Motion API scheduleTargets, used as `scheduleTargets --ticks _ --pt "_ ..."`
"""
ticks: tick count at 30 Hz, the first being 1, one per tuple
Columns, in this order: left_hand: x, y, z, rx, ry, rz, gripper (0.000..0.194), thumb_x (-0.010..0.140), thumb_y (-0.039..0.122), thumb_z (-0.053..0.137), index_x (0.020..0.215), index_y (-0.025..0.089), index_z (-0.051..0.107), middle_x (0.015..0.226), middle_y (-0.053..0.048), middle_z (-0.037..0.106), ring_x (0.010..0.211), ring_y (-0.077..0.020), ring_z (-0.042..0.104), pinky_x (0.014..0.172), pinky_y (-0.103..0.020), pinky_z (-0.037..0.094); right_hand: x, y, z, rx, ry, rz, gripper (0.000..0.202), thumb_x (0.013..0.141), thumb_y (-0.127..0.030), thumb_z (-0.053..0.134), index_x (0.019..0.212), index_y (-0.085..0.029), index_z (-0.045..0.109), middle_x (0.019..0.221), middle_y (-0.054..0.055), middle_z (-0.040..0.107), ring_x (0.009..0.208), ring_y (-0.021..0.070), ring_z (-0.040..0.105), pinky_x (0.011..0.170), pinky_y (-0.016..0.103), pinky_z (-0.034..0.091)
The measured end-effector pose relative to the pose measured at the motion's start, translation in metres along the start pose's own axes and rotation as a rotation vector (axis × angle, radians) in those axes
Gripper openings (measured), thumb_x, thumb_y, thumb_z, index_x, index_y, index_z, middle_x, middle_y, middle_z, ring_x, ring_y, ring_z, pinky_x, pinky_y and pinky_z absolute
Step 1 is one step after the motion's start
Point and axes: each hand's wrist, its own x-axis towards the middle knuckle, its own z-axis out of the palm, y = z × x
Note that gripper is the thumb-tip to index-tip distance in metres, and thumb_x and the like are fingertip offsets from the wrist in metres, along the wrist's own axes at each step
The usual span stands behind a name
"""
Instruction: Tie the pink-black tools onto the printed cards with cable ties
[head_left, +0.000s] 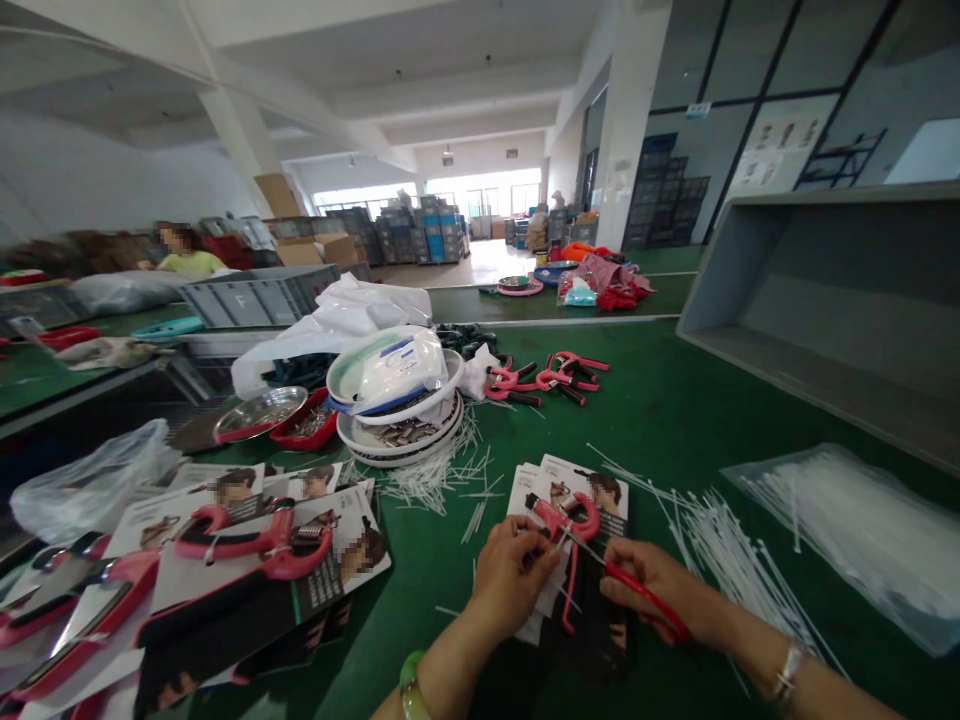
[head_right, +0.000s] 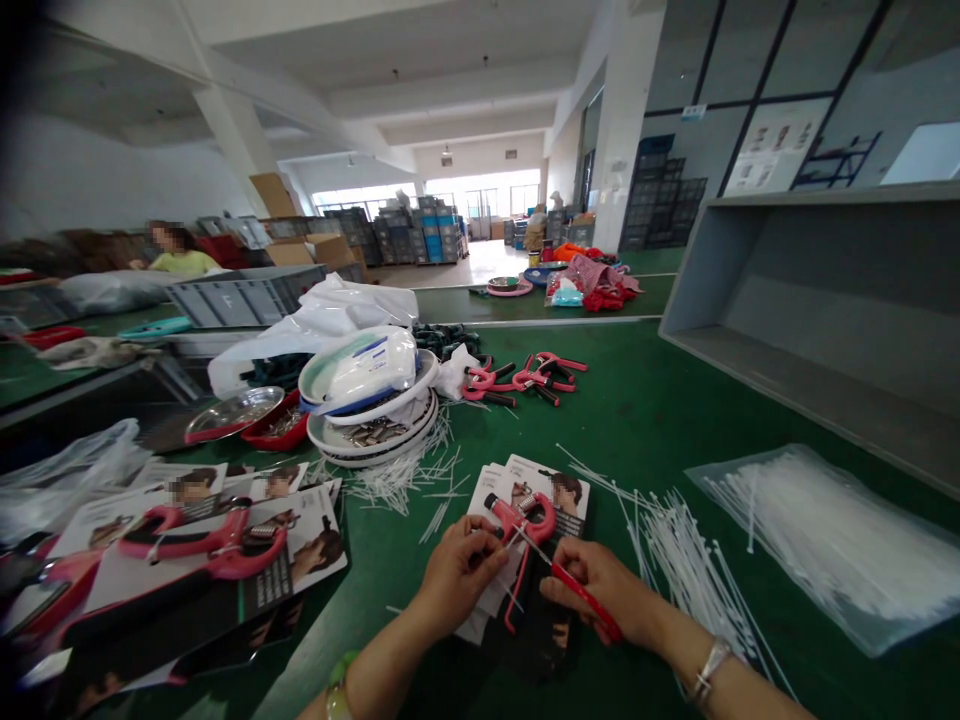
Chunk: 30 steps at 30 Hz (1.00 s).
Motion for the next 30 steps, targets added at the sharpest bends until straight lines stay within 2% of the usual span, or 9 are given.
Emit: scheduleTargets --ticks 5,8,11,13,15,18,21,26,30 --pt "-0.001 -0.005 0.007 -0.060 0.068 0.018 0.014 0.081 0.029 0.057 0.072 0.021 0.064 0.094 -0.003 0.060 0.090 -0.0172 0.054 0.081 -0.028 0.041 -0.006 -0.007 0.003 -0.197 0.102 -0.172 0.041 0.074 -0.053 0.064 0.071 -0.018 0.042 0.056 -0.008 0.039 0.051 0.0059 0.035 0.046 0.018 0.027" --pt "0.006 -0.018 0.008 -0.167 0.174 -0.072 0.019 0.084 0.031 0.050 0.074 0.019 0.060 0.083 -0.002 0.058 0.077 -0.0149 0.054 0.072 -0.026 0.044 -0.014 -0.008 0.001 -0.212 0.057 -0.074 0.042 0.075 -0.057 0.059 0.074 -0.020 0.042 0.056 -0.007 0.043 0.048 0.0068 0.039 0.045 0.019 0.030" --pt "0.012 -0.035 0.000 -0.246 0.306 -0.221 0.023 0.087 0.032 0.044 0.095 0.017 0.059 0.089 -0.004 0.059 0.072 -0.0138 0.054 0.071 -0.027 0.046 -0.020 -0.011 -0.008 -0.210 -0.046 0.044 0.046 0.074 -0.064 0.055 0.084 -0.020 0.046 0.058 -0.007 0.046 0.043 0.0071 0.040 0.040 0.019 0.029" --pt "0.011 -0.042 -0.009 -0.212 0.395 -0.295 0.037 0.084 0.030 0.048 0.118 0.015 0.050 0.108 -0.010 0.056 0.071 -0.0131 0.054 0.074 -0.029 0.047 -0.021 -0.018 -0.015 -0.293 -0.091 0.018 0.048 0.068 -0.061 0.063 0.087 -0.019 0.051 0.062 -0.005 0.049 0.049 0.0076 0.041 0.044 0.019 0.029" --pt "0.006 -0.041 -0.015 -0.124 0.436 -0.281 0.049 0.081 0.027 0.052 0.128 0.015 0.044 0.121 -0.014 0.049 0.077 -0.0146 0.055 0.079 -0.032 0.046 -0.017 -0.029 -0.022 -0.428 -0.114 -0.003 0.048 0.060 -0.057 0.072 0.086 -0.019 0.057 0.065 -0.004 0.051 0.055 0.0085 0.041 0.047 0.019 0.028" --pt "-0.006 -0.028 -0.019 0.038 0.255 -0.151 0.033 0.080 0.038 0.056 0.107 0.022 0.062 0.112 -0.008 0.058 0.092 -0.0201 0.055 0.083 -0.033 0.044 -0.005 -0.052 -0.028 -0.634 -0.133 0.024 0.045 0.056 -0.054 0.075 0.082 -0.020 0.060 0.064 -0.004 0.051 0.053 0.0093 0.039 0.045 0.020 0.025" --pt "-0.013 -0.015 -0.017 0.129 0.063 -0.160 0.030 0.074 0.051 0.059 0.087 0.025 0.068 0.086 -0.002 0.064 0.083 -0.0193 0.057 0.072 -0.029 0.043 0.009 -0.072 -0.030 -0.780 -0.151 0.009 0.043 0.052 -0.052 0.077 0.078 -0.021 0.062 0.066 -0.003 0.052 0.053 0.0101 0.039 0.045 0.021 0.024" --pt "-0.006 -0.021 -0.015 0.060 -0.013 -0.222 0.035 0.069 0.053 0.063 0.086 0.023 0.071 0.081 -0.001 0.066 0.074 -0.0168 0.057 0.061 -0.025 0.039 0.028 -0.092 -0.032 -0.768 -0.280 0.001 0.044 0.049 -0.053 0.078 0.074 -0.020 0.063 0.063 -0.004 0.051 0.052 0.0096 0.041 0.045 0.021 0.027" --pt "0.001 -0.029 -0.016 -0.049 -0.062 -0.250 0.033 0.067 0.049 0.066 0.082 0.021 0.072 0.081 -0.001 0.068 0.074 -0.0165 0.058 0.061 -0.024 0.041 0.039 -0.104 -0.036 -0.810 -0.364 0.039 0.050 0.044 -0.054 0.080 0.076 -0.020 0.064 0.067 -0.004 0.054 0.057 0.0109 0.045 0.047 0.022 0.031"
